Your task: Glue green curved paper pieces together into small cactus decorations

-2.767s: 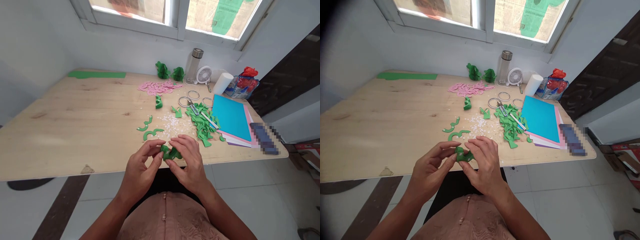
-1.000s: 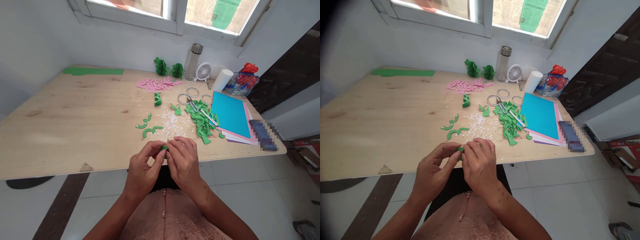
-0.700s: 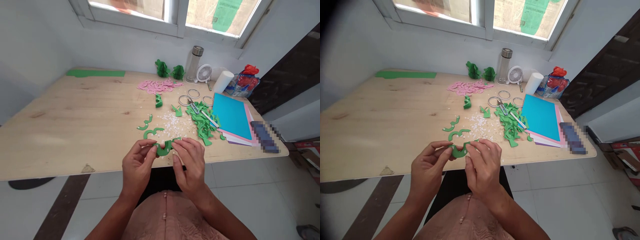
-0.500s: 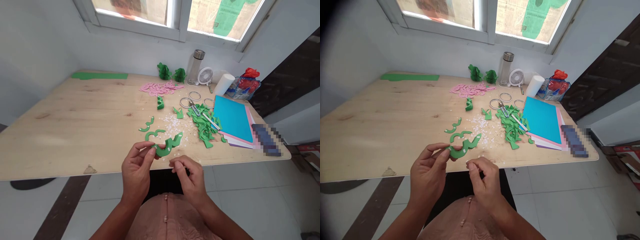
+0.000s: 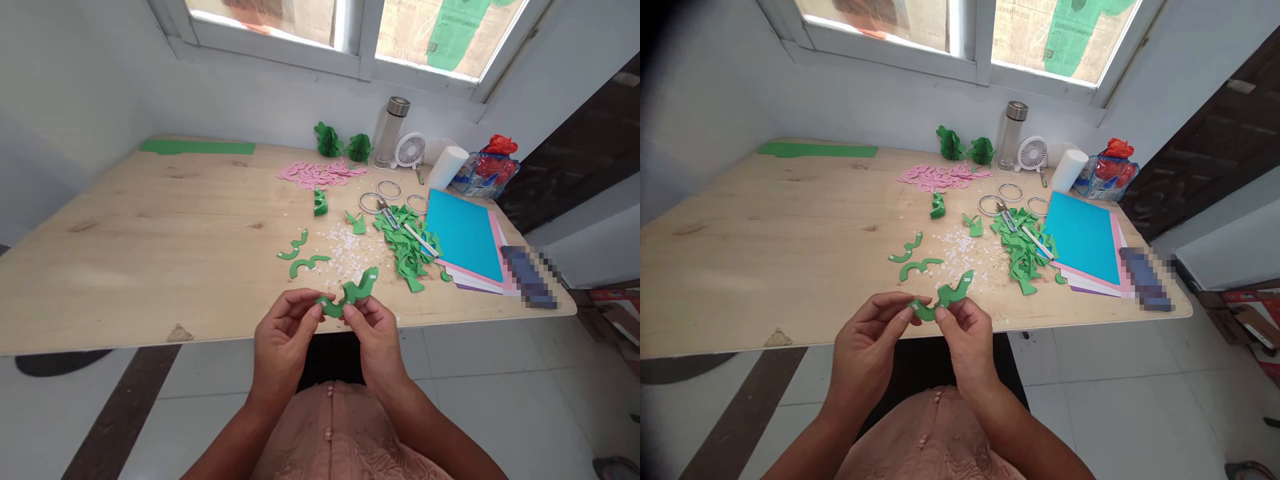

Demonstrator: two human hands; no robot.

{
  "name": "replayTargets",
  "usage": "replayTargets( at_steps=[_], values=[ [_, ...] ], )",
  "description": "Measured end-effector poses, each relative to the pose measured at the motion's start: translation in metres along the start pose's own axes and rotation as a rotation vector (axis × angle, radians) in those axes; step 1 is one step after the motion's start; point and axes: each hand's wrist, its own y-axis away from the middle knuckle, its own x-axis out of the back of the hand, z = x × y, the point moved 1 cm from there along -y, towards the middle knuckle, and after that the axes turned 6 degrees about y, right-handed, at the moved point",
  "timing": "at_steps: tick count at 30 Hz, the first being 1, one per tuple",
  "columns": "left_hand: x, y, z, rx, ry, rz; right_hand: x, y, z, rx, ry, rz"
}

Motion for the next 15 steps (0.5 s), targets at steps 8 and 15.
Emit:
replayTargets(
  at_steps=[8,15],
  values=[
    [0.012,-0.014,0.012,0.095,-0.157,-0.133,0.014,-0.006,0.002,0.118,0.283,-0.079],
    [0.021,-0.020,-0.001,0.264,0.019,-0.228,0.022,-0.011,-0.005,0.121,0.326,-0.232]
  ],
)
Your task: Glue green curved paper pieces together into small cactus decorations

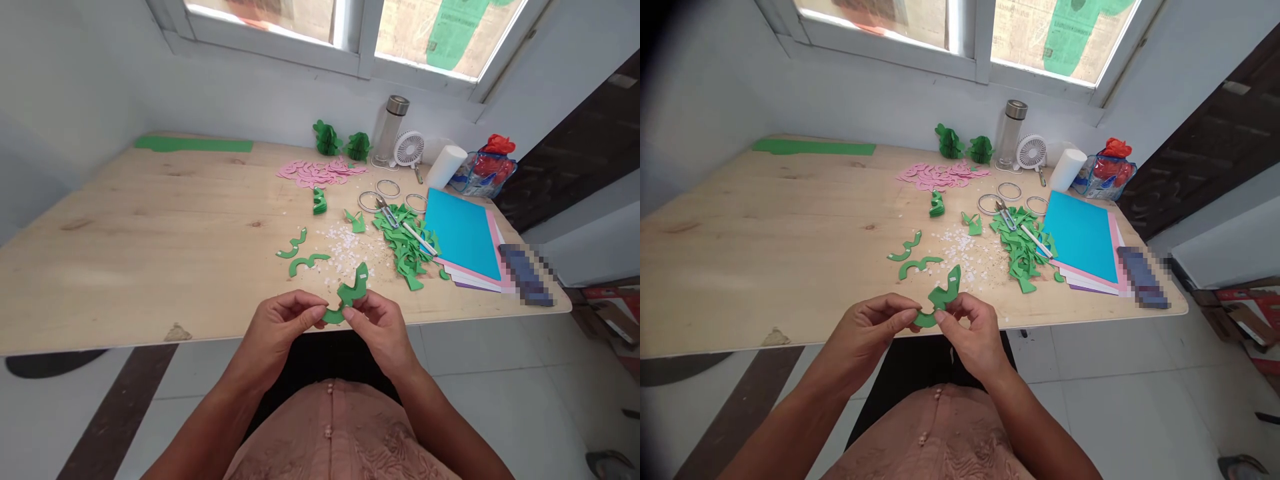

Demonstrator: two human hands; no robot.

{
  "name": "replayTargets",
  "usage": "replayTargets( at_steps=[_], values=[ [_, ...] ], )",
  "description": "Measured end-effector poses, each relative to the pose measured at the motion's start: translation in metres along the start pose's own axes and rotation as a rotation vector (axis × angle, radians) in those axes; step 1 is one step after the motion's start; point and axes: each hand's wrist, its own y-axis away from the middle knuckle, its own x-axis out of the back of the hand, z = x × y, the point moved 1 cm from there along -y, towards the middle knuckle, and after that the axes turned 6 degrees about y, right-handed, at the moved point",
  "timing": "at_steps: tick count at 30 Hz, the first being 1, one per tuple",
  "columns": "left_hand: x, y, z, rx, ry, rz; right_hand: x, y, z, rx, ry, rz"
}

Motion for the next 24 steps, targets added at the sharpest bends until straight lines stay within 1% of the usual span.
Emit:
replayTargets(
  at_steps=[2,4,8,11,14,16,18,21,24],
  values=[
    [0.001,0.000,-0.004,-0.007,0.014,0.012,0.001,-0.001,-0.002,-0.010,-0.035,-0.041],
    [0.000,0.001,-0.006,-0.062,-0.014,0.060,-0.001,-0.003,-0.004,-0.031,-0.078,-0.045],
    [-0.003,0.006,-0.010,-0.238,-0.182,0.187,-0.008,-0.006,-0.006,-0.086,-0.177,0.011],
    [-0.004,0.011,-0.013,-0.365,-0.344,0.244,-0.014,-0.007,-0.005,-0.094,-0.199,0.039],
    [-0.005,0.014,-0.018,-0.415,-0.405,0.275,-0.015,-0.007,-0.003,-0.092,-0.165,0.061],
    [-0.005,0.016,-0.020,-0.386,-0.353,0.281,-0.014,-0.006,-0.002,-0.080,-0.136,0.060],
    [-0.005,0.016,-0.020,-0.308,-0.246,0.267,-0.012,-0.006,-0.001,-0.073,-0.114,0.044],
    [-0.003,0.013,-0.017,-0.167,-0.093,0.204,-0.010,-0.004,-0.002,-0.094,-0.114,-0.013],
    [0.000,0.007,-0.008,-0.079,-0.033,0.121,-0.010,-0.003,-0.001,-0.122,-0.131,-0.064]
  ],
)
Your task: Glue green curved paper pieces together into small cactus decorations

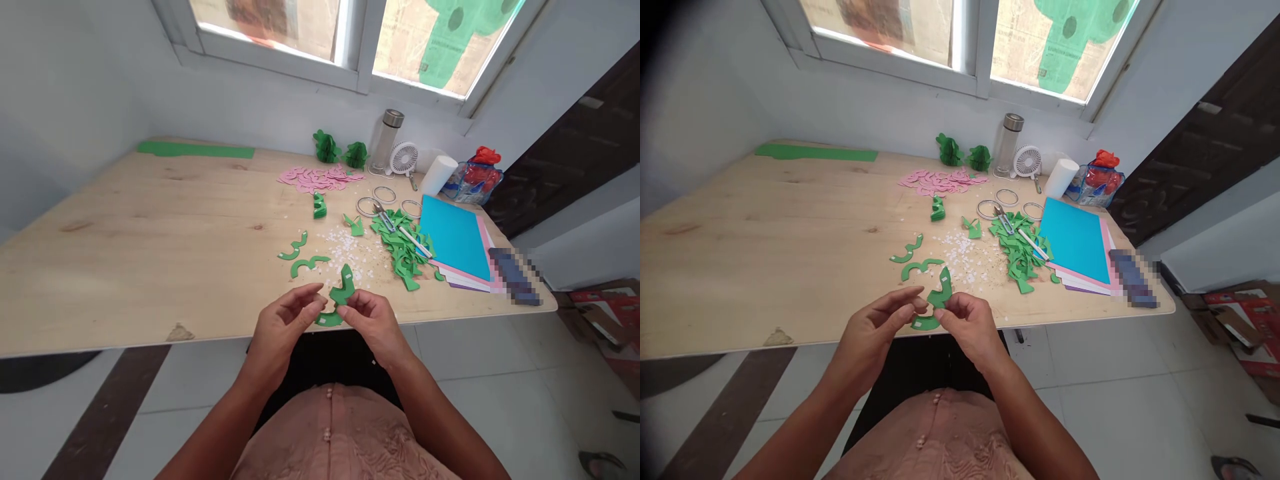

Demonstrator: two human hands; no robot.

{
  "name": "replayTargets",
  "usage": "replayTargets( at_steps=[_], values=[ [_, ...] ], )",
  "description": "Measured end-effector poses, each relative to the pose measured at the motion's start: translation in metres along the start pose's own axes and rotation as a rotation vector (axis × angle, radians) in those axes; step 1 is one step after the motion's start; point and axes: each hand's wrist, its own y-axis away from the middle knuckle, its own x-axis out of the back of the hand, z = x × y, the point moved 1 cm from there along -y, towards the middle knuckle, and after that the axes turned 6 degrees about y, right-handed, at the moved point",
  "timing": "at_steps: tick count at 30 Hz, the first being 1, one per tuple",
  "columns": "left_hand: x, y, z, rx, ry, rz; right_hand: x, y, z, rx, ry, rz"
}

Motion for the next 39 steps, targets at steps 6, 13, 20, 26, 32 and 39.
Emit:
replayTargets(
  at_steps=[6,13,20,26,32,39],
  values=[
    [-0.006,-0.007,0.011,0.104,-0.020,-0.131,-0.002,0.002,0.004,0.000,0.076,-0.048],
    [-0.011,-0.001,0.009,-0.014,-0.012,-0.049,-0.003,0.005,0.003,0.033,0.043,0.011],
    [-0.012,0.009,0.009,-0.087,-0.072,-0.044,-0.004,0.008,-0.003,0.125,0.040,0.197],
    [-0.011,0.020,0.009,-0.097,-0.042,-0.141,-0.006,0.017,0.000,0.123,-0.046,0.209],
    [-0.009,0.026,0.003,-0.145,-0.138,-0.138,-0.009,0.029,0.001,0.142,-0.050,0.203],
    [-0.011,0.036,-0.008,-0.289,-0.272,-0.155,-0.007,0.038,0.001,0.167,-0.040,0.239]
  ],
)
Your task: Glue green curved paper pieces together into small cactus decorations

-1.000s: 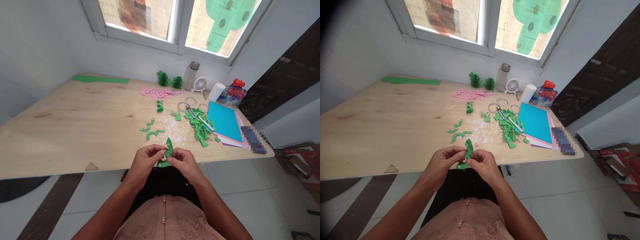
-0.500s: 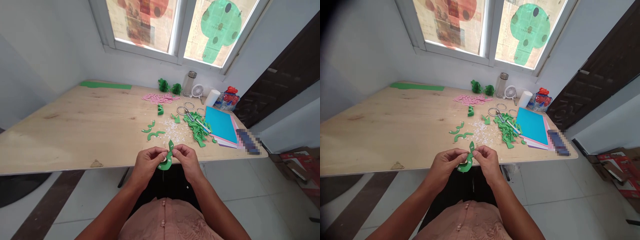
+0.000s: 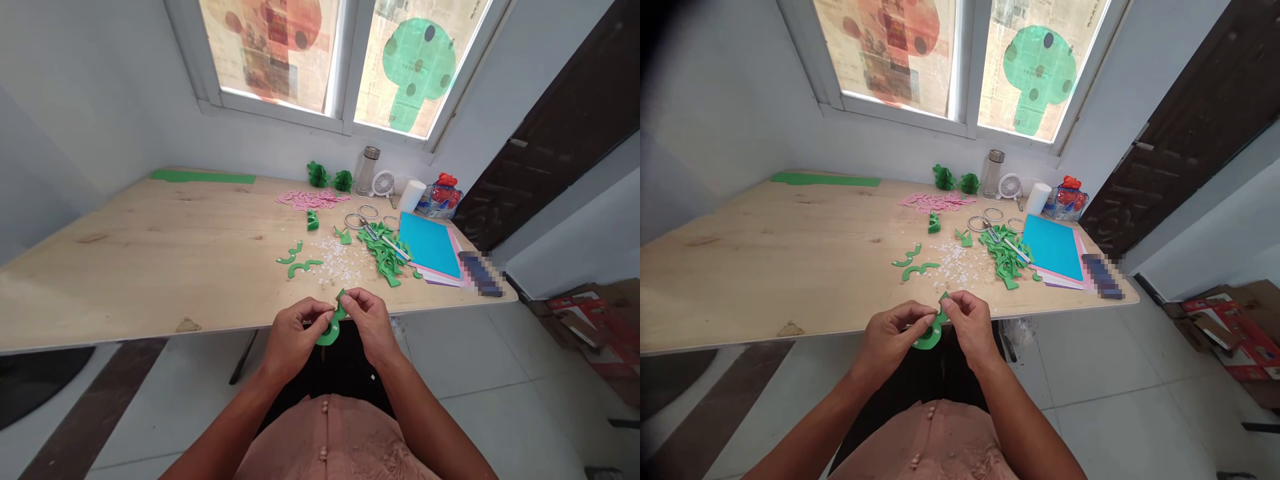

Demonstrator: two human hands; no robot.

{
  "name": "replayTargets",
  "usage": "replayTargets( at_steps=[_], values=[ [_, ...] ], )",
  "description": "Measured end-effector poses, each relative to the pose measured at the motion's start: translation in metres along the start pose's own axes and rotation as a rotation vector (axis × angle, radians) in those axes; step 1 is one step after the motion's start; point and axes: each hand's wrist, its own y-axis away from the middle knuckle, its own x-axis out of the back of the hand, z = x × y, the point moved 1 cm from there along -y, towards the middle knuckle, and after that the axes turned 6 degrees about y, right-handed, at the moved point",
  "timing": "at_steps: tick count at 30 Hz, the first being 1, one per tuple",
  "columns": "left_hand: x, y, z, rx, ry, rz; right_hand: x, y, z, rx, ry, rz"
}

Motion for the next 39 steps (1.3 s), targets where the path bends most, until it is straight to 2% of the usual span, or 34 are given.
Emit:
replayTargets(
  at_steps=[8,15,20,25,32,36,39],
  values=[
    [-0.002,0.008,-0.001,-0.082,-0.030,-0.046,-0.001,0.003,0.007,-0.100,-0.247,-0.028],
    [-0.007,0.007,-0.003,0.137,0.137,0.010,0.003,0.001,0.016,-0.114,-0.316,-0.112],
    [-0.016,-0.002,-0.006,0.233,0.182,0.081,0.012,-0.003,0.022,-0.092,-0.215,-0.053],
    [-0.020,-0.009,-0.010,0.278,0.234,0.120,0.011,-0.006,0.026,-0.123,-0.085,-0.056],
    [-0.019,-0.008,-0.016,0.353,0.308,0.067,0.012,-0.006,0.030,-0.161,-0.093,-0.057],
    [-0.015,-0.012,-0.013,0.315,0.332,0.079,0.011,-0.002,0.028,-0.176,-0.050,-0.082],
    [-0.012,-0.015,-0.008,0.302,0.348,0.012,0.011,0.002,0.027,-0.185,-0.057,-0.129]
  ],
)
